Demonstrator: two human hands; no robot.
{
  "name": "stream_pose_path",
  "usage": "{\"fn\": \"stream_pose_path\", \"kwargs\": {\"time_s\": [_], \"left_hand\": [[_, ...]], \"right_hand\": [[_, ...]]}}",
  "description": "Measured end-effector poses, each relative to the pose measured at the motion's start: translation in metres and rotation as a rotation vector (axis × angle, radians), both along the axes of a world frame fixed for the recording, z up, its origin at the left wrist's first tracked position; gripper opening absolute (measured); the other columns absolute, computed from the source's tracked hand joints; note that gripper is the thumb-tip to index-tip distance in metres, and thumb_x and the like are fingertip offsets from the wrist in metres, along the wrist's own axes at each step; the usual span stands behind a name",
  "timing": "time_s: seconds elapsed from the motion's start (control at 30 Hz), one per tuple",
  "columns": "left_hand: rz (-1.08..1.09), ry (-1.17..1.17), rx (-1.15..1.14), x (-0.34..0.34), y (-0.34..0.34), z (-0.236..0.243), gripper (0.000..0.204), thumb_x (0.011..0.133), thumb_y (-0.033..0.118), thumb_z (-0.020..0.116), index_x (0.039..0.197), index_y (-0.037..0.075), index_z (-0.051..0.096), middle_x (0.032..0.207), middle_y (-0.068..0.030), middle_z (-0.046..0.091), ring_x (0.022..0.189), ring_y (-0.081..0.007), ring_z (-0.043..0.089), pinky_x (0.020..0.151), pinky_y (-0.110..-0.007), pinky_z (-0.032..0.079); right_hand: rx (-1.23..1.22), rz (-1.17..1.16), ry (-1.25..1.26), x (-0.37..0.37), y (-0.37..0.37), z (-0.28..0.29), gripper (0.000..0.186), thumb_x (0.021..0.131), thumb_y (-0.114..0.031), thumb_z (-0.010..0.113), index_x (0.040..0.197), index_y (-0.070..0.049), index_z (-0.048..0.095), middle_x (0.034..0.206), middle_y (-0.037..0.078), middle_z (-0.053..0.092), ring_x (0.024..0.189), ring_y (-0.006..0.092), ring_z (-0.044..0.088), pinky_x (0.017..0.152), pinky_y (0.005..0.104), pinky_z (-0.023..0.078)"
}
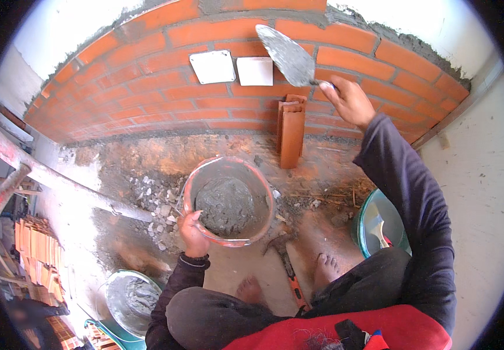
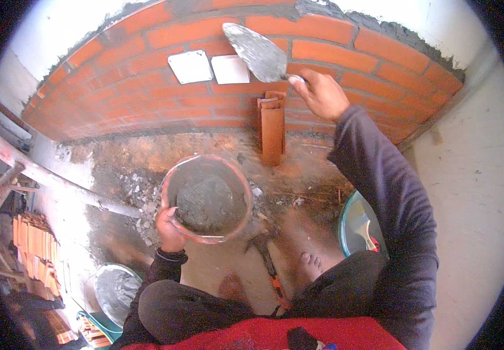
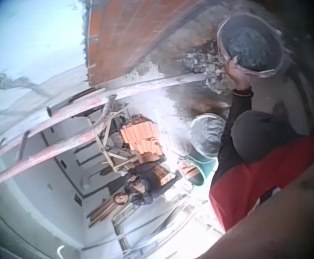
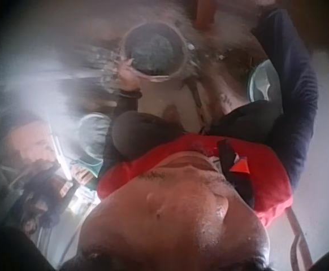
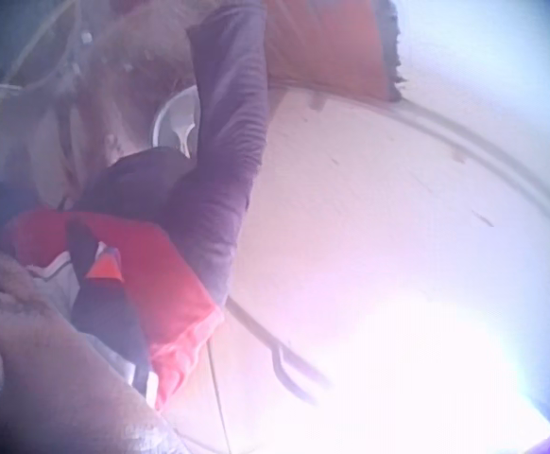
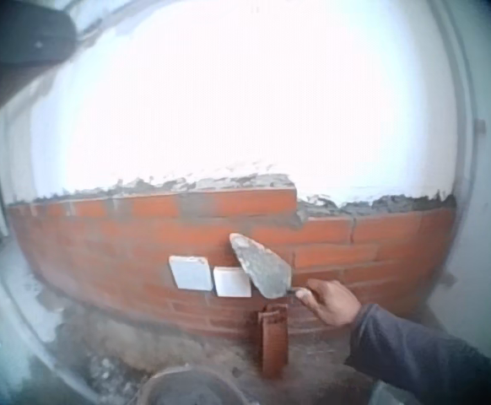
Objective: The person applies mortar to a brick wall using a trowel and then applies mortar to individual bricks before placing them.
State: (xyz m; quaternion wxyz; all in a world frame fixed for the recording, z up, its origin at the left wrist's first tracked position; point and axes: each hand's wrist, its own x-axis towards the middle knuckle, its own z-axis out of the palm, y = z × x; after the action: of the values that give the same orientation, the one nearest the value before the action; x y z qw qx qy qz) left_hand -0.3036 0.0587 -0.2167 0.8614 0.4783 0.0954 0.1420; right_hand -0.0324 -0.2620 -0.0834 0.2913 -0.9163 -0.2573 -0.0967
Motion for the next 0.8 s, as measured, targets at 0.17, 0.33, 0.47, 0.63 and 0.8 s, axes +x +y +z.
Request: {"fn": "stream_pose_path", "kwargs": {"time_s": [0.17, 0.33, 0.47, 0.63, 0.8], "left_hand": [[0.01, 0.042, 0.037, 0.003, -0.004, 0.0, 0.075, 0.076, 0.017, 0.047, 0.149, 0.003, 0.034, 0.145, -0.013, 0.044, 0.132, -0.0275, 0.042, 0.113, -0.038, 0.029], [0.074, 0.051, 0.096, 0.001, 0.009, -0.021, 0.067, 0.078, 0.014, 0.047, 0.142, -0.004, 0.04, 0.139, -0.0141, 0.049, 0.128, -0.0282, 0.046, 0.111, -0.038, 0.032], [0.092, 0.112, 0.1, -0.002, 0.013, -0.03, 0.071, 0.079, 0.016, 0.046, 0.146, -0.002, 0.035, 0.142, -0.0142, 0.047, 0.129, -0.0296, 0.045, 0.111, -0.039, 0.031], [0.077, 0.118, 0.065, 0.004, 0.009, -0.027, 0.069, 0.079, 0.015, 0.046, 0.146, -0.001, 0.036, 0.142, -0.014, 0.047, 0.128, -0.0293, 0.046, 0.111, -0.039, 0.032], [0.119, 0.104, 0.025, 0.003, 0.008, -0.024, 0.058, 0.078, 0.01, 0.048, 0.134, -0.007, 0.047, 0.133, -0.0144, 0.053, 0.122, -0.0264, 0.05, 0.109, -0.036, 0.033]], "right_hand": [[0.065, 0.04, -0.023, 0.02, 0.054, -0.001, 0.042, 0.099, -0.038, 0.051, 0.105, 0.001, 0.066, 0.089, 0.026, 0.067, 0.089, 0.0428, 0.064, 0.077, 0.0499, 0.05], [0.099, 0.04, -0.045, 0.026, 0.082, -0.01, 0.041, 0.098, -0.039, 0.049, 0.104, -0.001, 0.065, 0.091, 0.025, 0.067, 0.09, 0.0441, 0.063, 0.078, 0.0527, 0.049], [0.166, -0.012, -0.049, 0.019, 0.069, -0.015, 0.038, 0.098, -0.036, 0.052, 0.101, -0.001, 0.064, 0.085, 0.026, 0.067, 0.084, 0.044, 0.064, 0.074, 0.0526, 0.05], [0.229, -0.049, -0.058, 0.019, 0.038, -0.026, 0.037, 0.098, -0.035, 0.054, 0.098, 0.001, 0.063, 0.077, 0.026, 0.064, 0.076, 0.0439, 0.064, 0.068, 0.051, 0.049], [0.3, -0.063, -0.01, 0.015, 0.011, -0.025, 0.039, 0.099, -0.035, 0.054, 0.096, 0.003, 0.062, 0.072, 0.025, 0.062, 0.071, 0.0427, 0.063, 0.064, 0.0489, 0.047]]}}
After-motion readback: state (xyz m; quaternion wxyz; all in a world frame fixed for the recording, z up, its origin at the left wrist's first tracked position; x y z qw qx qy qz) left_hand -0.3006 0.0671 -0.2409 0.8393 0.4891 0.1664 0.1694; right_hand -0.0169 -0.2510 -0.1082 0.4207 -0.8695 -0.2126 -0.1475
